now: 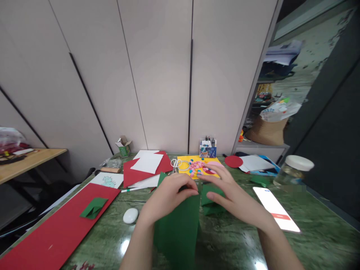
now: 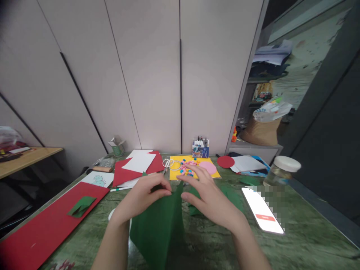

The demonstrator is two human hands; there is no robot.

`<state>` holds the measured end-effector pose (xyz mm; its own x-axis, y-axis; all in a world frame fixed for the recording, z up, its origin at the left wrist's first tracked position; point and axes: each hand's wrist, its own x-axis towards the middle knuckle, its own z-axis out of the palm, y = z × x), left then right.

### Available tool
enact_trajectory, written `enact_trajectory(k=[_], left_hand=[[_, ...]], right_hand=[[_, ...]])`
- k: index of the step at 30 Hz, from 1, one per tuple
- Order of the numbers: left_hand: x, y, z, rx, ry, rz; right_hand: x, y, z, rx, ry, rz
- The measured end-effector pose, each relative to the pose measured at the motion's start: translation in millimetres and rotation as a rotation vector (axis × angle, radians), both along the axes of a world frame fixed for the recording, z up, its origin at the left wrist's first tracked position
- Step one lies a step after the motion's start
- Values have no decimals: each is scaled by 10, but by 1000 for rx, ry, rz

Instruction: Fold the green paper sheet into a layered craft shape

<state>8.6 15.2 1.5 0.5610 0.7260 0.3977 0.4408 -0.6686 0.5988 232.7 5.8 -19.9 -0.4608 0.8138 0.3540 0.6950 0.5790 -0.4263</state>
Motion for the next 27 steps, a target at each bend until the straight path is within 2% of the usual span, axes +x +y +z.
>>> enact_trajectory(k=[3, 6, 8, 11, 15, 18, 22, 25, 27], left_hand=[[-15, -2, 4, -3, 13, 8], [-63, 20, -18, 17, -3, 54], [-95, 38, -37, 34, -18, 73], [-115, 54, -54, 55, -34, 79], [-120, 42, -43, 67, -43, 81], [-167, 33, -30, 48, -42, 112], [-291, 73, -74, -56, 55, 139], [-373, 148, -151, -144, 133, 109], [-409, 205, -192, -146, 172, 81]], right_hand=[[25, 85, -24, -120, 26, 109], [141, 149, -37, -212, 111, 129], [224, 166, -49, -334, 148, 160], [288, 166, -78, -464, 110, 178], [275, 191, -103, -400, 76, 128], [299, 247, -90, -353, 157, 89], [443, 303, -72, -222, 327, -102], [567, 312, -99, -138, 387, -192], [634, 314, -129, -92, 438, -252]])
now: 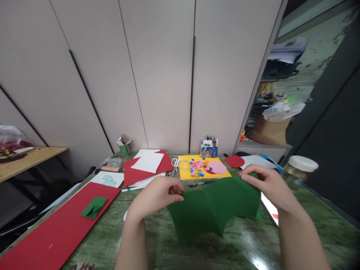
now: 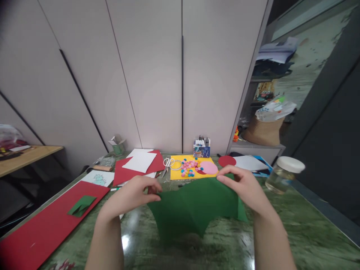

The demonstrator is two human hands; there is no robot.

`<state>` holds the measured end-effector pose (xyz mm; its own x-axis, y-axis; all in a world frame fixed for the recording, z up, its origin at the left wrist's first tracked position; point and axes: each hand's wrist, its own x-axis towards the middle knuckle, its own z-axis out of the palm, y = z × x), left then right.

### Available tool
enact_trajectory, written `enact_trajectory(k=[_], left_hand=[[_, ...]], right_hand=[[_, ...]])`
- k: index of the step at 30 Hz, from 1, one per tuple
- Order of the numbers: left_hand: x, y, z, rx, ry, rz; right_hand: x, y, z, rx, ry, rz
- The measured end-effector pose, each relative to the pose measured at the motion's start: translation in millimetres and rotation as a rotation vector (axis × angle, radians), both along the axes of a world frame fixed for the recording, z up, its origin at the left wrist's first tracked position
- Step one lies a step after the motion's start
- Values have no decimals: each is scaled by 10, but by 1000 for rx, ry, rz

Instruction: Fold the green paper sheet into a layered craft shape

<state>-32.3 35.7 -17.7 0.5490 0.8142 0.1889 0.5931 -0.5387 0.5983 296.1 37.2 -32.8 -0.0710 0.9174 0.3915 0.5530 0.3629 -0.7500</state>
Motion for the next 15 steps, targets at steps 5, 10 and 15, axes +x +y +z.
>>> enact_trajectory(k=[5, 10, 15], left_hand=[[-44, 126, 2, 56, -65, 90], [-78, 243, 16, 33, -377, 330], [-52, 289, -33, 48, -539, 414]], right_hand=[[140, 19, -58, 64, 152, -197], [172, -12, -43, 89, 204, -233], [76, -83, -5, 120, 268, -269]])
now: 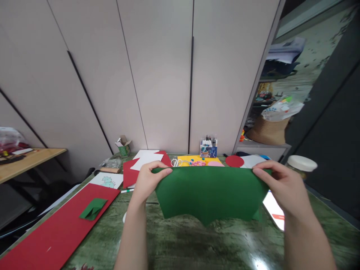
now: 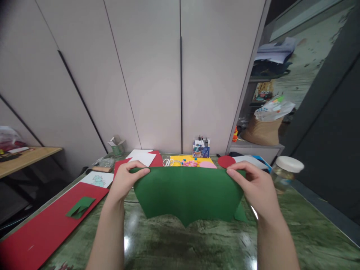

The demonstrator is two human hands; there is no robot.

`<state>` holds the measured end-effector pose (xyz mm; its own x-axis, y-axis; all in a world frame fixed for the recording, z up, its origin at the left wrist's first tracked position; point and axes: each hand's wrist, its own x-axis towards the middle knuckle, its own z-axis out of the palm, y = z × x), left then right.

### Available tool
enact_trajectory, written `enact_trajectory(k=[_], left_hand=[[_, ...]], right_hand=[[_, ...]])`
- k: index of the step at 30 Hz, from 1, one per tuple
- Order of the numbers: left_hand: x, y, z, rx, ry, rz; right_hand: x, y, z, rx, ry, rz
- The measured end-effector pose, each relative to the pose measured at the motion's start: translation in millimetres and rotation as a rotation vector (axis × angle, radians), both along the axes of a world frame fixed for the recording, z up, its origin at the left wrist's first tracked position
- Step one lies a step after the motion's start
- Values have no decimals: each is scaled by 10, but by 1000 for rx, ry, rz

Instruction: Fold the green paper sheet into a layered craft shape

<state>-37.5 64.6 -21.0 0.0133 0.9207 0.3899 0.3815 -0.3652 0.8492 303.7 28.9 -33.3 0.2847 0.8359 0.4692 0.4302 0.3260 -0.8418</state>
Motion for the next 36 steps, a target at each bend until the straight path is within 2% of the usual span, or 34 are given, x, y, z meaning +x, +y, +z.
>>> enact_trajectory(k=[7, 12, 15, 19, 24, 29, 36], left_hand=[[27, -21, 19, 35, 15, -1], [-5, -74, 9, -13, 394, -83], [92, -125, -10, 22, 525, -233], [318, -179, 1, 77, 489, -403], [418, -236, 59, 165, 432, -476], [378, -304, 129, 227, 382, -459], [366, -344, 144, 188, 361, -399]], right_hand=[[-1, 5, 0, 40, 13, -30], [-44, -22, 55, 33, -136, -20], [-133, -90, 110, 23, -300, 24], [-239, -189, 169, 0, -398, 56], [-245, -238, 184, 63, -383, -19], [-220, -268, 174, 107, -318, -38], [-228, -295, 153, 101, -276, -42]])
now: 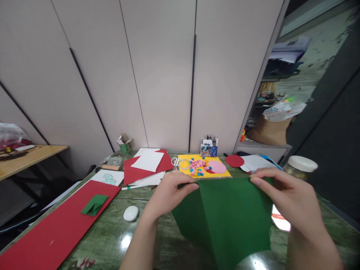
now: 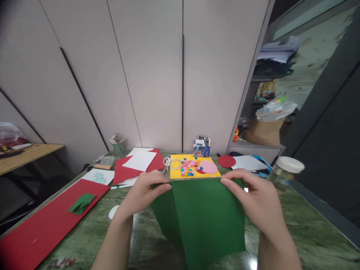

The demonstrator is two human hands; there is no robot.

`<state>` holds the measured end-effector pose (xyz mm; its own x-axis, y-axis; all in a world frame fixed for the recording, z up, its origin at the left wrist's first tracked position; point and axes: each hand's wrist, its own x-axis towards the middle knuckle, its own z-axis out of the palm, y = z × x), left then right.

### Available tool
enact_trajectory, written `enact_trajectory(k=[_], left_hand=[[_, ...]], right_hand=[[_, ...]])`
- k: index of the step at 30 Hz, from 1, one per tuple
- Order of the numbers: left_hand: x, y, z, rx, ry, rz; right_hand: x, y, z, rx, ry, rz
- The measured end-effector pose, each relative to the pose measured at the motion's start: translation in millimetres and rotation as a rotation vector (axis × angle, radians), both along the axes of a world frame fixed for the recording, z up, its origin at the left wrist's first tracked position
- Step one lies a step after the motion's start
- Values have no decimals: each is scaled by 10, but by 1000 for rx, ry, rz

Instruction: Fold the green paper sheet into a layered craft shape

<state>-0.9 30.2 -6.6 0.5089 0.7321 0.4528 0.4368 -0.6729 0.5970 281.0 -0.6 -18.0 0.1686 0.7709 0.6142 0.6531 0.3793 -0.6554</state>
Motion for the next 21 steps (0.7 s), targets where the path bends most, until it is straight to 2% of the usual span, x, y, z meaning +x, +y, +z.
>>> enact_trajectory(k=[7, 12, 15, 21], left_hand=[[6, -11, 29, -53, -17, 21], [-68, 25, 8, -141, 73, 13], [-143, 81, -17, -173, 86, 75], [-182, 144, -24, -141, -54, 178]], right_hand=[[-7, 21, 5, -8, 9, -5], [13, 71, 22, -57, 24, -16], [70, 142, 6, -72, 76, -41], [115, 261, -53, -66, 76, -5]])
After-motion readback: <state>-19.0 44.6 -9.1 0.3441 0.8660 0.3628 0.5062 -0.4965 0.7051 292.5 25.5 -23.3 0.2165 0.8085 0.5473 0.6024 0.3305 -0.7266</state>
